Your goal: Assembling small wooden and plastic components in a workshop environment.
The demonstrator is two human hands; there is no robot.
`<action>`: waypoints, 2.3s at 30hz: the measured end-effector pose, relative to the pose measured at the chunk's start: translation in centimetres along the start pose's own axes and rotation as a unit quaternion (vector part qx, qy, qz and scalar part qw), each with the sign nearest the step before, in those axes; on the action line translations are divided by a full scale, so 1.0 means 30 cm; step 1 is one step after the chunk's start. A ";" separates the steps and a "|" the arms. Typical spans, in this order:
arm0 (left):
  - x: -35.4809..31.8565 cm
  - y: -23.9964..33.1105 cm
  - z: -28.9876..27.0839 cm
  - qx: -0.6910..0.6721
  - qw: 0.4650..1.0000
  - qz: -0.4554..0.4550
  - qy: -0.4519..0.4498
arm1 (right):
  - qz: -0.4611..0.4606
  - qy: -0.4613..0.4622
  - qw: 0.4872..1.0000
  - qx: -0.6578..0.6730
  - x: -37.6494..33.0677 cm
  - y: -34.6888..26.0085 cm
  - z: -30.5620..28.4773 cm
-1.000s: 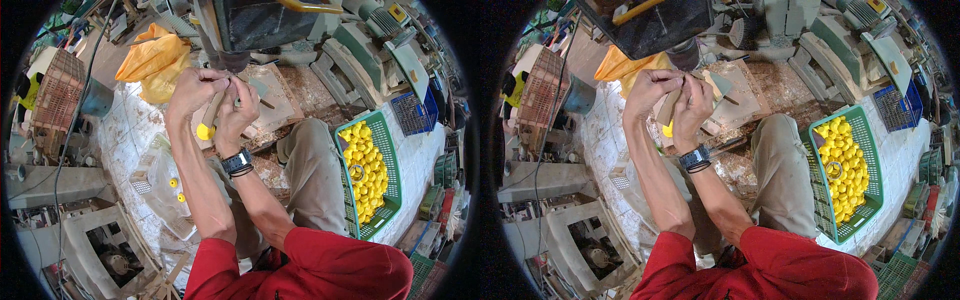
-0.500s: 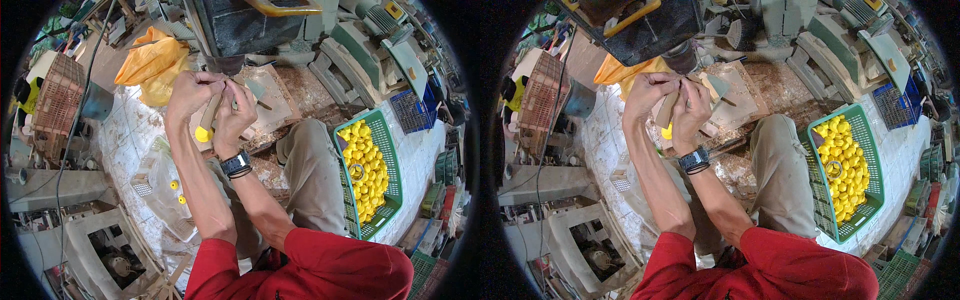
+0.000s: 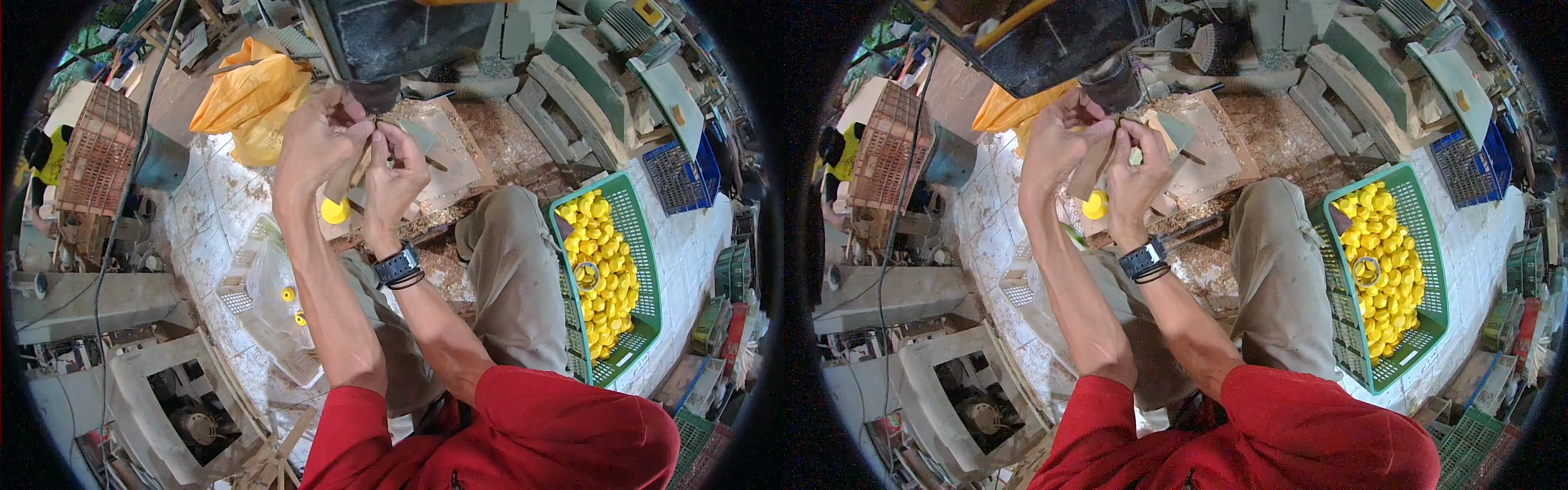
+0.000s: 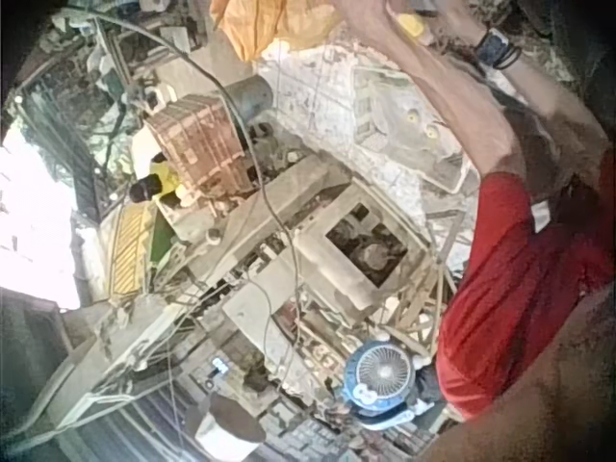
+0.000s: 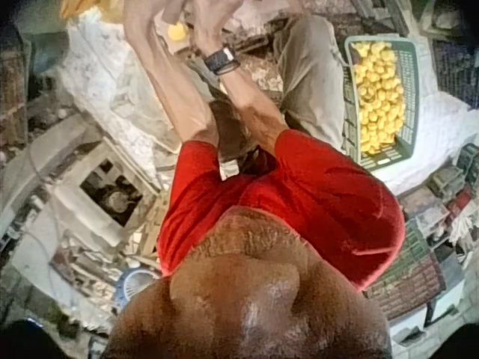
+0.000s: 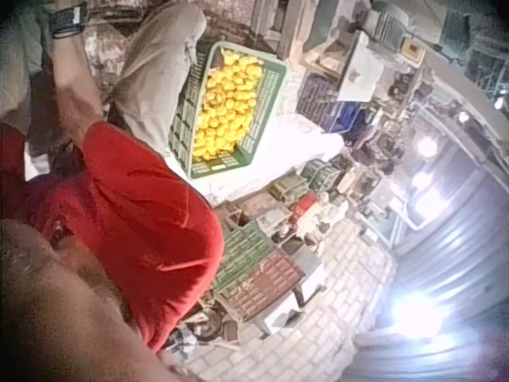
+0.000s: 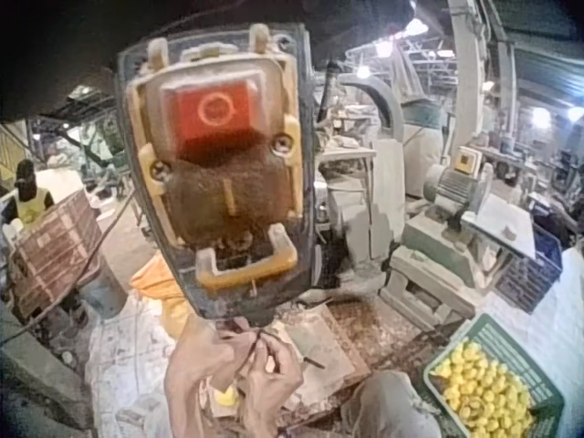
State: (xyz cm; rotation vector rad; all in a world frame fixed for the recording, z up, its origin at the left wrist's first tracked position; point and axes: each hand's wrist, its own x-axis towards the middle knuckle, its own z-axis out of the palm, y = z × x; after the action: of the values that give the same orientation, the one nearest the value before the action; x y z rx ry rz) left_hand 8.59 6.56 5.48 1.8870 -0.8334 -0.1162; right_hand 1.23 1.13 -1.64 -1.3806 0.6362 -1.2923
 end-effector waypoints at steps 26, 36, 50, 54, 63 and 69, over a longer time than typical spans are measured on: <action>-0.029 0.080 0.017 0.138 0.990 0.008 0.022 | -0.065 -0.019 0.997 0.030 0.026 0.021 -0.020; -0.002 -0.029 0.017 -0.059 0.998 -0.004 0.031 | -0.043 0.011 0.999 -0.008 0.023 0.032 -0.012; -0.013 -0.001 0.019 -0.118 0.991 -0.037 0.044 | -0.002 0.036 0.999 0.013 0.019 -0.010 0.022; -0.019 0.008 0.016 -0.097 0.993 -0.047 0.041 | 0.002 0.047 0.999 0.005 0.016 -0.005 0.026; -0.015 -0.007 0.018 -0.107 0.992 -0.043 0.050 | -0.002 0.043 0.999 -0.008 0.014 -0.011 0.027; -0.013 -0.007 0.016 -0.086 0.995 -0.016 0.049 | 0.009 0.030 0.999 -0.028 0.021 -0.021 0.025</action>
State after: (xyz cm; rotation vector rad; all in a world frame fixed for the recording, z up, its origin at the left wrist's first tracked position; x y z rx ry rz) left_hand 8.19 6.47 4.98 1.7293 -0.7036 -0.1103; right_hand 1.91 0.97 -0.72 -1.3836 0.7279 -1.3142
